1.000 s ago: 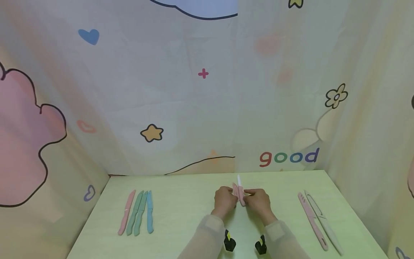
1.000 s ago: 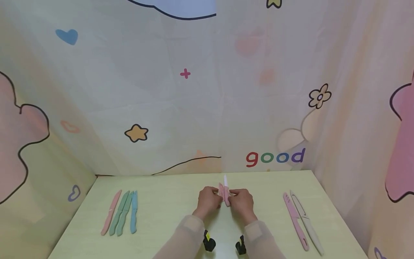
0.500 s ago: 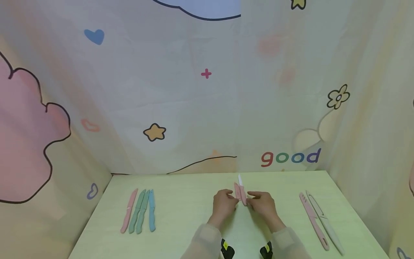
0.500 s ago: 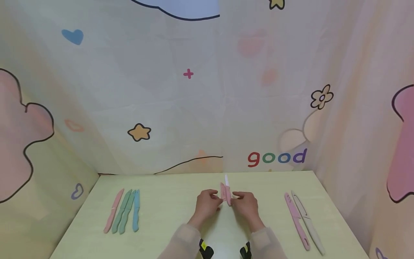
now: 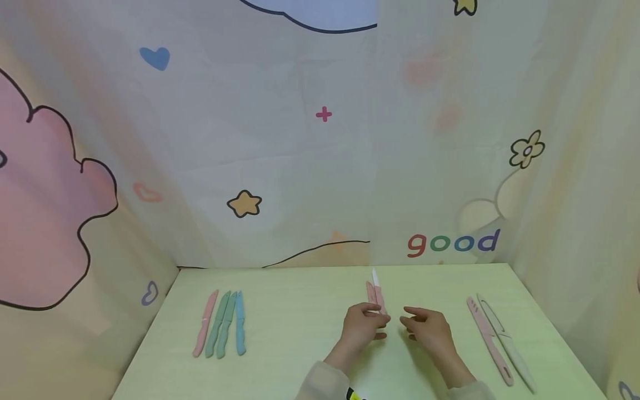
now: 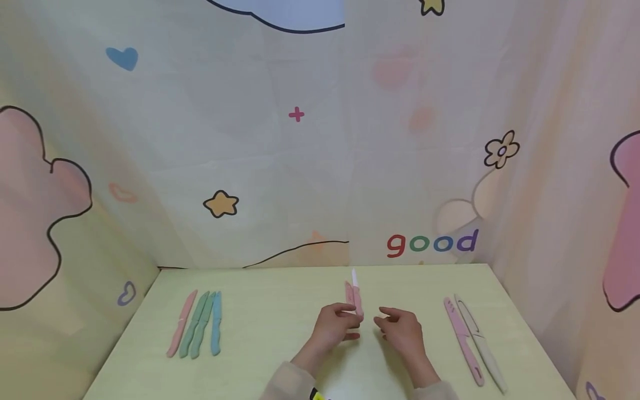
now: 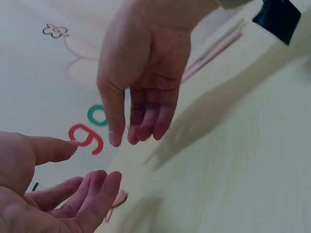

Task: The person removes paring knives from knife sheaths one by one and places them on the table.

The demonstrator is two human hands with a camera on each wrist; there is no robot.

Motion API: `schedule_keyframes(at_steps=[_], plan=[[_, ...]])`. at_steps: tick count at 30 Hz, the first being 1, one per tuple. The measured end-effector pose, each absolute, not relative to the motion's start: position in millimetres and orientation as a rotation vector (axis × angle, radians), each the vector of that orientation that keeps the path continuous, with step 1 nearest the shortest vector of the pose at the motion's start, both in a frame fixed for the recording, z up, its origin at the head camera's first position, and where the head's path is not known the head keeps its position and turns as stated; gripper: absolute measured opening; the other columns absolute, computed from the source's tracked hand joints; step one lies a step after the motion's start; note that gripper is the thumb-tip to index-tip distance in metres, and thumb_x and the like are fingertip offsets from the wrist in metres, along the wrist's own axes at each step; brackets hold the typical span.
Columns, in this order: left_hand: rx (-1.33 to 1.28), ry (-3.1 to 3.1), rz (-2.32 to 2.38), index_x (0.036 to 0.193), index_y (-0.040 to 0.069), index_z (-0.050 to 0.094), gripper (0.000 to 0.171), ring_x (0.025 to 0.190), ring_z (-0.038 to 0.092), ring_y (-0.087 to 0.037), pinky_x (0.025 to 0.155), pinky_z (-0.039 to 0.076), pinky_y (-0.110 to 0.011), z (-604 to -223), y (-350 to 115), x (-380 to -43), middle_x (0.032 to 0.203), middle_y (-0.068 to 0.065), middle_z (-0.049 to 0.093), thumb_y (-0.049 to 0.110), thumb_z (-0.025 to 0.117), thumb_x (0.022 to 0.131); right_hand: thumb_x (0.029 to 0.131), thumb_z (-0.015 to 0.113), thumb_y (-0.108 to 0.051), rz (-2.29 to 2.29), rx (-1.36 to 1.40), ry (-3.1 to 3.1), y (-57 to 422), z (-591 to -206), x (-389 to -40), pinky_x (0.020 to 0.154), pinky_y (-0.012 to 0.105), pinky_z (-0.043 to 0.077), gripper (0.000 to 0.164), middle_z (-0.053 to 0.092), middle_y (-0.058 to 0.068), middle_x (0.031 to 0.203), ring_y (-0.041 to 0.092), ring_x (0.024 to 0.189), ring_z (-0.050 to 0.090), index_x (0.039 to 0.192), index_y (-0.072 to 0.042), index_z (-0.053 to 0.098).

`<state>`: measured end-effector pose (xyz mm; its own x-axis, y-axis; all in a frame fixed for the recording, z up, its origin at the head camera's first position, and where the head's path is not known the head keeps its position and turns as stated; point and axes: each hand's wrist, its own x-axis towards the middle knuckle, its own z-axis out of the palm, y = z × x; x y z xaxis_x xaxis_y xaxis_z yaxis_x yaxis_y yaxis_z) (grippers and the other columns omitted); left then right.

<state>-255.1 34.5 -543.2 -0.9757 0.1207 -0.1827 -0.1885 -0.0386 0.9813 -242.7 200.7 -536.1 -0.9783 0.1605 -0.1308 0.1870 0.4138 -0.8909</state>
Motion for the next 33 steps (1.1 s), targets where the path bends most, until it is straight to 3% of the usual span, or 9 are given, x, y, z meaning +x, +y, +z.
schedule_keyframes(at_steps=[8,16,25,30,33], plan=[[-0.099,1.949,2.094,0.111,0.0,0.065,0.029,0.083,0.064,-0.022,0.076,0.06,-0.043,-546,66,-238,0.093,-0.008,0.07,0.013,0.07,0.086,0.09,0.068,-0.024,-1.587,0.419,2.654,241,-540,-221,0.069,0.035,0.06,0.045,0.068,0.014,0.103,0.022,0.079,0.066,0.128,-0.001,0.06],[-0.088,1.806,2.057,0.111,0.002,0.066,0.025,0.088,0.063,-0.023,0.082,0.058,-0.046,-548,108,-216,0.102,-0.007,0.068,0.011,0.063,0.088,0.091,0.066,-0.028,-1.373,0.448,2.83,279,-538,-208,0.058,0.03,0.051,0.047,0.071,0.016,0.105,0.02,0.079,0.065,0.127,0.002,0.059],[-0.091,1.747,2.067,0.11,0.002,0.065,0.024,0.082,0.06,-0.02,0.08,0.058,-0.042,-550,153,-208,0.096,-0.006,0.065,0.01,0.063,0.087,0.092,0.064,-0.028,-1.202,0.542,2.988,310,-538,-203,0.079,0.054,0.047,0.046,0.066,0.025,0.114,0.043,0.107,0.054,0.125,0.004,0.059],[-0.087,1.738,2.043,0.11,0.003,0.063,0.022,0.076,0.056,-0.017,0.079,0.057,-0.041,-551,173,-205,0.092,-0.006,0.062,0.01,0.061,0.09,0.093,0.06,-0.025,-1.134,0.603,3.003,322,-538,-201,0.076,0.056,0.047,0.047,0.059,0.034,0.118,0.049,0.104,0.051,0.127,0.007,0.055],[-0.109,1.714,2.057,0.111,0.003,0.062,0.022,0.077,0.056,-0.017,0.08,0.057,-0.043,-555,185,-205,0.091,-0.006,0.061,0.009,0.06,0.09,0.094,0.058,-0.024,-1.102,0.6,3.003,328,-538,-200,0.068,0.049,0.047,0.046,0.059,0.034,0.115,0.047,0.093,0.055,0.127,0.008,0.054]])
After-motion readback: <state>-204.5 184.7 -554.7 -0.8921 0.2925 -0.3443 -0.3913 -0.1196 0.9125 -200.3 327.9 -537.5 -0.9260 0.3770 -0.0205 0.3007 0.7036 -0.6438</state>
